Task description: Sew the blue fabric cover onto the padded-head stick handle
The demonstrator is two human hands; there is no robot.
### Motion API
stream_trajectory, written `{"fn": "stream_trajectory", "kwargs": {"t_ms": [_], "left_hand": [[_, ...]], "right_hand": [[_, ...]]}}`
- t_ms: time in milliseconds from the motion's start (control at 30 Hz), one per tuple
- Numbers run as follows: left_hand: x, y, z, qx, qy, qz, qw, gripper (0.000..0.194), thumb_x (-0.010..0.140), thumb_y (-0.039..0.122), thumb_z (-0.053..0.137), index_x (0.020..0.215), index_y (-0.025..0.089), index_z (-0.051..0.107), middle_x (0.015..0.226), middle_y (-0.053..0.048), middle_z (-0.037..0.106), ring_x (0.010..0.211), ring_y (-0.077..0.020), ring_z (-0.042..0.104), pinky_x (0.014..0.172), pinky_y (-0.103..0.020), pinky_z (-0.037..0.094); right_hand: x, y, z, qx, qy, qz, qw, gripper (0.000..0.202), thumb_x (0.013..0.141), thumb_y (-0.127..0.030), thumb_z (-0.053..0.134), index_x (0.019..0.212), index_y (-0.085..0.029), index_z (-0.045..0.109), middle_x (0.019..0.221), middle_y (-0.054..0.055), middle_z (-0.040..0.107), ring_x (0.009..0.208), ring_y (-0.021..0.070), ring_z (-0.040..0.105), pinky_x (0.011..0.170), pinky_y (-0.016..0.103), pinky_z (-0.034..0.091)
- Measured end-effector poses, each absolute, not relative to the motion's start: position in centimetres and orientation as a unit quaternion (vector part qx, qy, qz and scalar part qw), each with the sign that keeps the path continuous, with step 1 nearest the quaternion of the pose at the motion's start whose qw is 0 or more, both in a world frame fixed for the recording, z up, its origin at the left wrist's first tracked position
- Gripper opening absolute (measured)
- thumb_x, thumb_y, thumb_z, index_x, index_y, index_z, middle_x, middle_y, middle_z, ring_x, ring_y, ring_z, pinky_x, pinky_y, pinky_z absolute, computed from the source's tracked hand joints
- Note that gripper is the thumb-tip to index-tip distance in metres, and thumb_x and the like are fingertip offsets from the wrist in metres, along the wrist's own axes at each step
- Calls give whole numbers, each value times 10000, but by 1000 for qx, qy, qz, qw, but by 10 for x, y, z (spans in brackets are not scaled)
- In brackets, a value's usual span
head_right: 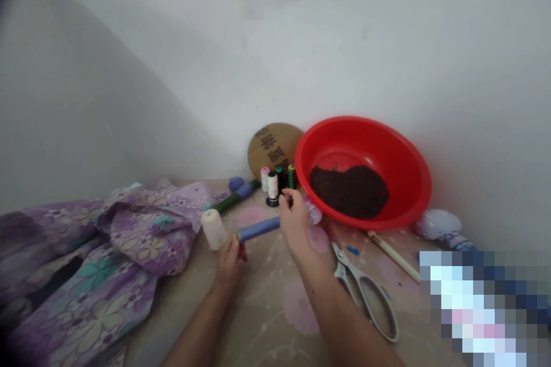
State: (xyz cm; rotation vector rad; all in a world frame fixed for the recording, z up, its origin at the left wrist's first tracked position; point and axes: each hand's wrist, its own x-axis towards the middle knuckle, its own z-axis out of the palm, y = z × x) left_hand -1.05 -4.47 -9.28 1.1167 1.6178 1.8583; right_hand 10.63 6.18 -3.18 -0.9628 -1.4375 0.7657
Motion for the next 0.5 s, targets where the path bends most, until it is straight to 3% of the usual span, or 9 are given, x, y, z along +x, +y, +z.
{"fn": "stream_trajectory", "kwargs": {"t_ms": [100, 233, 333, 500], "left_hand": [[-9, -45, -92, 398, 587, 669, 222, 349, 734, 447, 406, 546, 161, 474, 491, 18, 424, 474, -100, 415, 479, -216, 355], [-7, -46, -91, 392, 597, 665, 217, 351, 742, 453, 393, 570, 161, 482, 518, 10, 446, 497, -105, 428, 497, -221, 370], [-7, -46, -93, 400, 605, 657, 205, 357, 758, 444, 368, 570, 162, 481, 519, 8, 450, 500, -108, 430, 505, -229, 377], [-11, -46, -98, 442, 615, 631, 167, 344, 777, 418, 342, 608, 164, 501, 545, 0, 475, 519, -114, 448, 517, -239, 388]], "right_hand": [[116, 61, -31, -433, -626, 277, 586, 216, 719, -264, 431, 916, -195, 484, 756, 26, 538, 694, 168, 490, 642, 289, 369], [117, 44, -33, -366, -680, 340, 536, 100, 736, -248, 422, 766, -186, 495, 615, -9, 522, 582, 137, 498, 560, 248, 386], [114, 26, -39, -305, -725, 385, 482, 136, 737, -260, 450, 705, -176, 551, 566, -17, 527, 536, 119, 493, 519, 222, 384], [109, 12, -52, -267, -755, 394, 450, 191, 746, -275, 470, 767, -171, 628, 662, 9, 618, 587, 126, 542, 553, 223, 421]]}}
